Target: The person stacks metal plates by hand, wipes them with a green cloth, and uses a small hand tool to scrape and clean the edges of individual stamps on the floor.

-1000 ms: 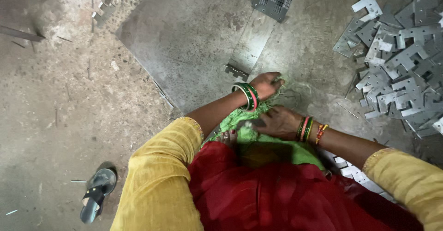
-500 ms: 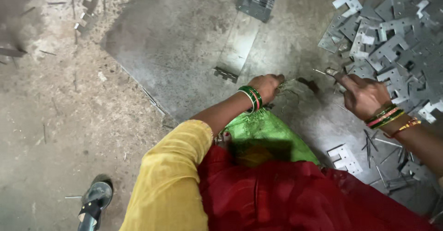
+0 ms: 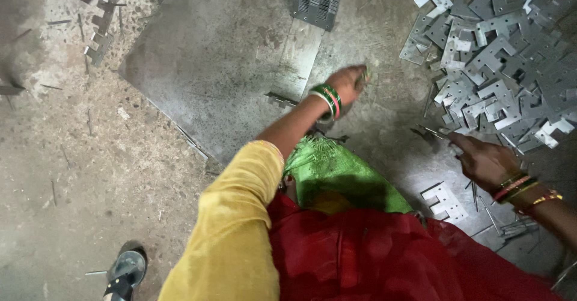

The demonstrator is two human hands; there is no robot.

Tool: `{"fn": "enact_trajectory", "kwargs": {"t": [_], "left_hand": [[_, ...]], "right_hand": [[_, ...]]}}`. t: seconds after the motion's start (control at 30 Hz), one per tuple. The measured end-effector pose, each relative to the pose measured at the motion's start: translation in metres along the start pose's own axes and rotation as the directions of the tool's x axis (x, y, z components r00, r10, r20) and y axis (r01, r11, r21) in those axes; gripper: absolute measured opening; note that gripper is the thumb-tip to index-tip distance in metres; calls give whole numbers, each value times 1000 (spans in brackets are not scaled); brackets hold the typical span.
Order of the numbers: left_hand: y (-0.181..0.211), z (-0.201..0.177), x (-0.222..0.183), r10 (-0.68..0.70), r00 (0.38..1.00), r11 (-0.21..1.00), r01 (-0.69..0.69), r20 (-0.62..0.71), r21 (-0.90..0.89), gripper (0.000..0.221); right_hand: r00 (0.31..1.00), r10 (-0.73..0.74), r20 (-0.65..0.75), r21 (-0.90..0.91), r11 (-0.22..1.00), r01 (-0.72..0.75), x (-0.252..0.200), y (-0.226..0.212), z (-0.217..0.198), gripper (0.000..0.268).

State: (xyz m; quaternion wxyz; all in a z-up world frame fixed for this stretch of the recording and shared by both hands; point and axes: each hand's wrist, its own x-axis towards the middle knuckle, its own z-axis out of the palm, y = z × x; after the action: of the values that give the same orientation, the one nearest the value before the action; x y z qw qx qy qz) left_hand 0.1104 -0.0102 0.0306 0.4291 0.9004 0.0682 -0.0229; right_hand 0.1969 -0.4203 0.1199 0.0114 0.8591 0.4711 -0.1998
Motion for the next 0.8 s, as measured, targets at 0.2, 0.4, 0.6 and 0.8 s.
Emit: {"fn": "enact_trajectory", "kwargs": {"t": [0.2,0.4,0.6,0.8], "left_hand": [[21,-47,15,-68,997,993,65,-31,-102,38],[27,-19,-53,-200,881,964,98,428,247,52],[20,14,-88,-175,817,914,-72,549,399,39],[-2,28,-95,-24,867,936,-155,498,315,43]], "right_hand": [[987,-140,-81,1,990,141,3,-4,15,49],[997,-56,49,50,997,53,-4,0,10,53],[995,-2,100,-22,1000,4,3,-8,5,52],[998,-63,-11,19,998,63,12,-15,5,53]]}}
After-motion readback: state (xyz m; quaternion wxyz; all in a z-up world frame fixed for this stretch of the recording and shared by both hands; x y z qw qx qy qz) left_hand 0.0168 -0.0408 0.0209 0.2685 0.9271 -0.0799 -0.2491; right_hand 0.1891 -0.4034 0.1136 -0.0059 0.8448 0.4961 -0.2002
